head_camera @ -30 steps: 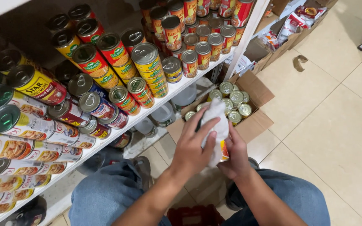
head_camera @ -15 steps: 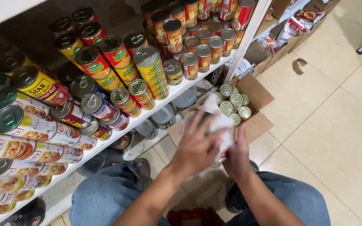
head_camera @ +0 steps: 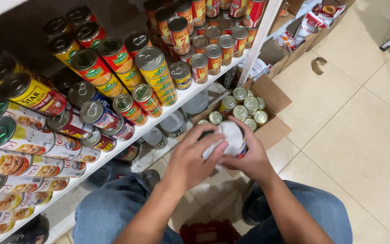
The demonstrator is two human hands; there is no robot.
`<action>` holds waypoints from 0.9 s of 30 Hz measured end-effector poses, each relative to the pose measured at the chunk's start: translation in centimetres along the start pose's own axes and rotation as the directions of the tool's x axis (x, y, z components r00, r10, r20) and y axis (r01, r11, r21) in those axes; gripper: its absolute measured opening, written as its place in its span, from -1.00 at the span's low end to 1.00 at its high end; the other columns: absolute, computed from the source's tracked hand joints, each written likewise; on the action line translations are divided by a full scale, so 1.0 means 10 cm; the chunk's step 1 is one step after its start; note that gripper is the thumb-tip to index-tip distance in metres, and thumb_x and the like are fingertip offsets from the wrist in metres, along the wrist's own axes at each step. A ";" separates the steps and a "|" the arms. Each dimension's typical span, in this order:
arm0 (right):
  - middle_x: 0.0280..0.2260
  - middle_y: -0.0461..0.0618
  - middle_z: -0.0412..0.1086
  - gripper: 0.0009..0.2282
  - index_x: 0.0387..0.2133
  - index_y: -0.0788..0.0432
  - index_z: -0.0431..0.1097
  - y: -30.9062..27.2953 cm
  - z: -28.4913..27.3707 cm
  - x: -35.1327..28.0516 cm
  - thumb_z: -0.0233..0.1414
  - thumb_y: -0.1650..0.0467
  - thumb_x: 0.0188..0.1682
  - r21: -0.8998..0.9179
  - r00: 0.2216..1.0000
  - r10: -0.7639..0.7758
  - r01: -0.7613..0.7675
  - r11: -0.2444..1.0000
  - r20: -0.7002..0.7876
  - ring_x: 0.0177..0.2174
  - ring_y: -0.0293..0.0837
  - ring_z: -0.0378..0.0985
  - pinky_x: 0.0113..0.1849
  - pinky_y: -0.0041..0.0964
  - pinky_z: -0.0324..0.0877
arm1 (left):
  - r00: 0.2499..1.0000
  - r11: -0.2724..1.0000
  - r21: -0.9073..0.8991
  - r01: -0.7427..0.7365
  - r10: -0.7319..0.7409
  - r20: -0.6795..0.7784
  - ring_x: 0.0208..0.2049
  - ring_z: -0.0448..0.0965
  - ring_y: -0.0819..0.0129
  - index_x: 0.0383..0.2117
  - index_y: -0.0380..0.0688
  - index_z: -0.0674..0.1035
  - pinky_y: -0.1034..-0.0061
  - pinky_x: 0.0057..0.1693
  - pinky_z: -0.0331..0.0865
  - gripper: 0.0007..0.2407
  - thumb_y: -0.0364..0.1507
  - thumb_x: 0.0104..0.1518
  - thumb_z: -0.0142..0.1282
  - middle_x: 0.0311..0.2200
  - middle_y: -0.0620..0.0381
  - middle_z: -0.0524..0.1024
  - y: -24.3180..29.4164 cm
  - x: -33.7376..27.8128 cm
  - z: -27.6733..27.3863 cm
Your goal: Wiping dust off canned goods and organizing them onto store shelves.
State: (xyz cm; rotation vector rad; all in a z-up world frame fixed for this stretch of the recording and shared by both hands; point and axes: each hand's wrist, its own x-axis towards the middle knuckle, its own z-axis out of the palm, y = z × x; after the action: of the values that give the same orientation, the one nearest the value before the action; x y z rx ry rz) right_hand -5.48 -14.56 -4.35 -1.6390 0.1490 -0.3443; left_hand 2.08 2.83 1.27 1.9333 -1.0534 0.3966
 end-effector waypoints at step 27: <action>-0.05 0.24 0.46 -0.32 0.06 0.36 0.34 -0.05 0.19 0.03 0.41 0.28 -0.32 -0.523 0.811 -0.545 0.565 0.637 0.212 -0.07 0.23 0.54 0.01 0.07 0.43 | 0.984 0.904 0.390 -0.173 0.179 0.022 -0.31 0.56 0.24 -0.47 0.09 0.58 0.39 -0.25 0.50 -0.90 -0.32 0.18 0.12 -0.28 0.29 0.52 0.06 0.10 -0.11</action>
State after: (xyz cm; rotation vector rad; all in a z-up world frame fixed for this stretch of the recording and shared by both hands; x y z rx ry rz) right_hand -4.72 -12.82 -3.89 -2.2783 -0.3368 -0.8077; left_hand 2.31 3.05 2.89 2.1832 -1.2145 0.7719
